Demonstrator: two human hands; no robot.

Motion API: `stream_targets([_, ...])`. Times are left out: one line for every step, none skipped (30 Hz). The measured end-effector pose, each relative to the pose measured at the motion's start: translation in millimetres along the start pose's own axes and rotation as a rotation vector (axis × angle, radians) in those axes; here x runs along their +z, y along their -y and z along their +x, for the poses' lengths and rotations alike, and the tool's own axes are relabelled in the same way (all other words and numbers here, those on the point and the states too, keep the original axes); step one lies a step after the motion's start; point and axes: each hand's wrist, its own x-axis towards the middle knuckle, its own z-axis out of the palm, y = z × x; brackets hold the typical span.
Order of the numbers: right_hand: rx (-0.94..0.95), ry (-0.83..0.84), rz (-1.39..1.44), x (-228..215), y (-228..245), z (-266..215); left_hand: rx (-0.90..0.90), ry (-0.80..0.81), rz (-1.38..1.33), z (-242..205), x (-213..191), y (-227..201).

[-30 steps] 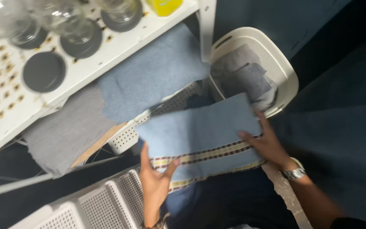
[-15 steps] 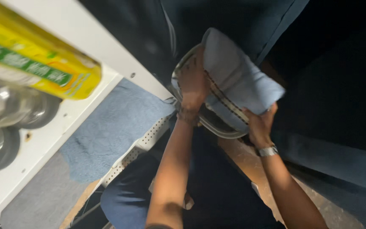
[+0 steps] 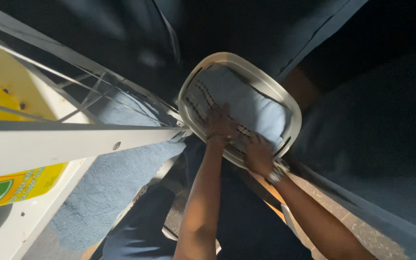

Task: The person organizes a white metal shelving unit by moving paper towel rolls from a basket onto the shelf. They then transfer folded towels from the shelf into a white laundry basket. Finally, they move bottles of yellow liquid and glass jars from the shelf into the basket.

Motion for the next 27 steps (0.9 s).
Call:
stream_targets([0.046,0.074,-0.157,18.5,1.2,12.1,-0.185,-0.079,-0.002,-6.3,18.3,-7.8])
stream_targets([0.048,0.070,-0.161,19.0,5.6,14.9,-0.183,-0.082,-0.006,-8.4,8.6,-10.2])
stream_targets([0.155,0.213,-0.097,19.4,11.7,16.1,-0.149,0.048,-0.110,-11.9,-1.8,-10.7])
stream_targets([0.239,0.358,-0.037,19.7,22.1,17.9,-0.134,0.172,-0.215,-15.0,-13.6,-5.2])
stream_targets([0.218,0.356,-0.046,0.4,25.4,12.2,-0.154,0.164,-0.221,-24.0,-18.3,8.7])
stream_targets([0.047,0.261,0.085,-15.7,31.0,2.9,-0.066,0.126,-0.316,-37.5,-19.8,26.9])
stream_targets([-0.125,0.170,0.220,-31.2,37.5,-6.7,0.022,0.083,-0.408,-52.2,-20.9,45.5])
stream_targets([-0.152,0.173,0.211,-49.2,49.2,-23.7,-0.003,0.071,-0.416,-84.6,-37.9,70.2])
stream_targets([-0.177,0.042,0.505,-67.3,60.3,-42.1,0.159,-0.005,-0.546,-119.1,-54.4,93.4])
stream_targets([-0.192,-0.080,0.802,-83.8,70.8,-64.5,0.324,-0.078,-0.669,-158.4,-69.1,116.0])
stream_targets([-0.214,-0.065,0.796,-72.2,79.3,-83.4,0.299,-0.089,-0.673,-185.2,-63.0,136.7])
stream_targets([-0.268,0.007,0.797,-61.7,87.4,-101.5,0.278,-0.193,-0.663,-211.8,-57.2,156.1])
stream_targets([-0.322,0.080,0.795,-51.2,95.3,-121.0,0.256,-0.297,-0.651,-240.1,-51.5,175.2])
stream_targets([-0.350,0.084,0.786,-56.4,116.2,-141.1,0.236,-0.320,-0.653,-261.4,-24.9,192.6])
stream_targets([-0.598,0.083,0.462,-60.6,137.5,-162.6,0.214,-0.349,-0.515,-282.9,2.4,210.0])
stream_targets([-0.832,0.083,0.129,-62.8,158.7,-187.8,0.180,-0.367,-0.377,-308.6,31.3,227.4])
stream_targets([-0.861,0.090,0.118,-44.7,163.8,-201.6,0.151,-0.379,-0.380,-329.7,53.7,237.1])
stream_targets([-0.972,0.485,0.277,-26.7,167.4,-216.7,0.190,-0.106,-0.163,-352.2,76.2,245.2])
stream_targets([-1.057,0.890,0.429,-8.4,171.2,-232.3,0.222,0.173,0.048,-374.9,98.9,253.2])
stream_targets([-1.079,0.904,0.407,7.0,175.4,-237.4,0.193,0.165,0.036,-369.4,95.2,255.0])
stream_targets([-1.063,0.890,0.285,21.8,180.6,-241.9,0.156,0.530,-0.001,-363.2,90.4,258.5])
stream_targets([-1.047,0.865,0.162,34.4,186.5,-243.2,0.126,0.890,-0.047,-352.9,83.2,262.9])
stream_targets([-1.071,0.869,0.139,34.9,194.6,-251.7,0.105,0.876,-0.068,-361.8,100.3,269.4])
stream_targets([-1.004,0.941,0.063,34.5,204.1,-256.8,0.143,0.822,-0.032,-366.3,116.3,276.1])
stream_targets([-0.934,1.008,-0.014,33.7,213.3,-261.3,0.178,0.768,0.006,-369.5,131.9,282.0])
stream_targets([-0.954,1.005,-0.039,44.0,217.0,-267.5,0.159,0.752,-0.010,-378.0,130.9,287.7])
stream_targets([-1.061,0.918,0.026,53.8,220.4,-272.8,0.228,0.819,-0.055,-386.0,129.8,292.7])
